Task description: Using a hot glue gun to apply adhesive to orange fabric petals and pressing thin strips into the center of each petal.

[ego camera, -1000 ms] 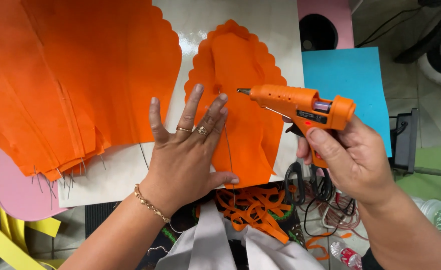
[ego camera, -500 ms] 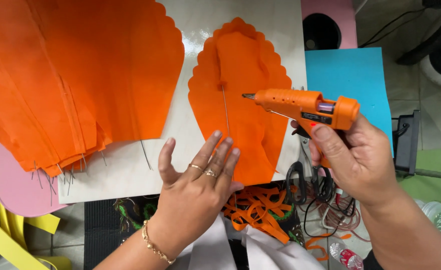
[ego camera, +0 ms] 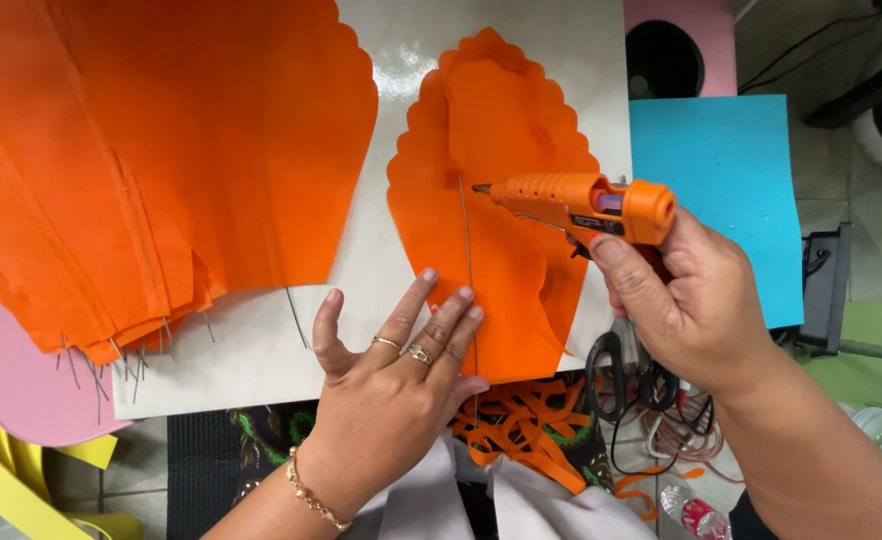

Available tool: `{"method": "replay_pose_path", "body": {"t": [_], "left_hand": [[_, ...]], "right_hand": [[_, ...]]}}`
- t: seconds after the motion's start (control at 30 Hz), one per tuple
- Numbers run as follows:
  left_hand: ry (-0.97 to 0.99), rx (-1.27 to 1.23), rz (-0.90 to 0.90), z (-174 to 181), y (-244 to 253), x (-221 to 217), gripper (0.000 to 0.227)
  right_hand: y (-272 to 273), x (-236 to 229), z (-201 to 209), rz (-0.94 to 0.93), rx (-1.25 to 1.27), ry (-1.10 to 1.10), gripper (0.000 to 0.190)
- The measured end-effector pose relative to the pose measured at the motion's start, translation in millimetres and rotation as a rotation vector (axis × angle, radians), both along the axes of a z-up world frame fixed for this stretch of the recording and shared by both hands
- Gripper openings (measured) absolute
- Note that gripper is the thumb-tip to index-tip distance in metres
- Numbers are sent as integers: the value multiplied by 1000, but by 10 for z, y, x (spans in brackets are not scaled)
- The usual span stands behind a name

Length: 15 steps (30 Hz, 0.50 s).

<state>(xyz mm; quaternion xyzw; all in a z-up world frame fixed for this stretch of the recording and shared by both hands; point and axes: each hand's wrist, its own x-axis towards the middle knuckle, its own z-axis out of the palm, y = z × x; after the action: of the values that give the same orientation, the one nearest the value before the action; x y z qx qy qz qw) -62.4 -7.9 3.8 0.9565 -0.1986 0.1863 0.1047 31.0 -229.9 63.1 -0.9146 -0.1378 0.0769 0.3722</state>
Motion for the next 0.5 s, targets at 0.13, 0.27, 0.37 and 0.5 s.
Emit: {"method": "replay_pose_path", "body": {"t": [0.13, 0.27, 0.37, 0.5], "left_hand": [[1, 13, -1, -7, 8, 4, 44], [4, 36, -3, 17, 4, 2, 43], [6, 25, -10, 57, 10, 29, 42], [-25, 0, 30, 85, 77, 115, 42]], "right_hand": [[50, 15, 26, 20, -8, -1, 34], [63, 23, 31, 55, -36, -35, 25], [83, 11, 73, 27, 11, -8, 28], [72, -51, 194, 5, 114, 27, 29]]}}
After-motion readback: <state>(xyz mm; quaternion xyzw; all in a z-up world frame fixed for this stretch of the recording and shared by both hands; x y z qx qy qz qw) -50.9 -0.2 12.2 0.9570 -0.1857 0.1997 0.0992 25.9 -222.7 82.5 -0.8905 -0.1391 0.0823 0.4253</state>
